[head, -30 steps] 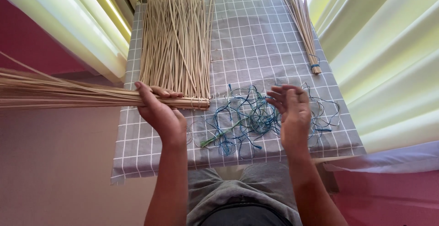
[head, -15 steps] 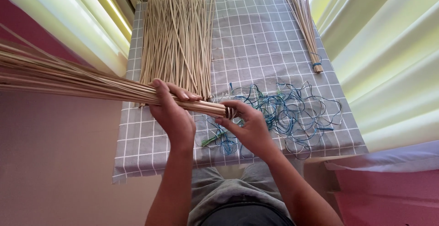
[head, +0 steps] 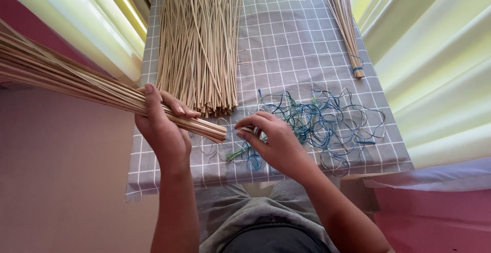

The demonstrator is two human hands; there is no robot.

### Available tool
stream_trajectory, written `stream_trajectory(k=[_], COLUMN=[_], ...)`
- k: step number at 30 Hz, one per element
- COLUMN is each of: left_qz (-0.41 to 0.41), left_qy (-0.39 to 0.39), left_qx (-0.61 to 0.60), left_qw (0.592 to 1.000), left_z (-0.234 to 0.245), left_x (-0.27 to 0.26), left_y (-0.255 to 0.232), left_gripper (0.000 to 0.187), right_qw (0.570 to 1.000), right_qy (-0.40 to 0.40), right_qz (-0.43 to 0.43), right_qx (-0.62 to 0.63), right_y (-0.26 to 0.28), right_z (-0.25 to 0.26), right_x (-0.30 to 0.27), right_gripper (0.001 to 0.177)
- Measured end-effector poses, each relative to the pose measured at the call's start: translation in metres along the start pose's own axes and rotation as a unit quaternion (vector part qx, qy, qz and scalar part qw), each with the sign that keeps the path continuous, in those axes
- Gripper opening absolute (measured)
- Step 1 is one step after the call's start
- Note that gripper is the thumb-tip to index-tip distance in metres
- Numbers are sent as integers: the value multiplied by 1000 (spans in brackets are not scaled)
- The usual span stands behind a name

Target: Gathering thin wooden sticks into bundles and tying them together with blue plastic-coated wire.

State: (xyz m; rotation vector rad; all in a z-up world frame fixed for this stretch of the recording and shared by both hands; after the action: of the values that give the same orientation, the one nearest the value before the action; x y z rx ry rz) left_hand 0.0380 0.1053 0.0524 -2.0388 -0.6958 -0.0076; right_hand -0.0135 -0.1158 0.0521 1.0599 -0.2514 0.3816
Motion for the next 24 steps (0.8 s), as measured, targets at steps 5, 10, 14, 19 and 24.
stream_trajectory(k=[5, 10, 14, 19, 24], left_qz=[2, 30, 74, 102, 149], left_qy=[19, 37, 91, 126, 243], left_qx=[-3, -3, -8, 4, 35], left_qw=[1000, 999, 993, 987, 958], left_z=[2, -3, -20, -34, -73], left_x=[-2, -11, -21, -35, -61], left_y=[3, 16, 35, 61, 63], left_gripper=[26, 23, 20, 19, 24], right_qw=[996, 971, 970, 961, 978], right_qy=[60, 127, 92, -1, 67], right_qz=[-5, -45, -40, -39, -195], right_qx=[-67, -198, -222, -275, 10], right_y=[-2, -14, -12, -20, -46], right_z=[3, 18, 41, 64, 23], right_x=[1, -12, -20, -31, -36], right_gripper=[17, 34, 49, 38, 42])
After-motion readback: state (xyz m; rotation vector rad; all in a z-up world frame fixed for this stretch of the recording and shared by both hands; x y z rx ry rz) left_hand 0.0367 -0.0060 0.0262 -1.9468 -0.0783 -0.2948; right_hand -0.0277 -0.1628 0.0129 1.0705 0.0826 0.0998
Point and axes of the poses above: each hand's wrist, its own x-axis towards the middle knuckle, its own z-axis out of the back of the hand, y = z × x, the point moved 8 cm from there along x, towards the middle knuckle, and after that the axes turned 3 degrees about -x, right-handed, at the moved point
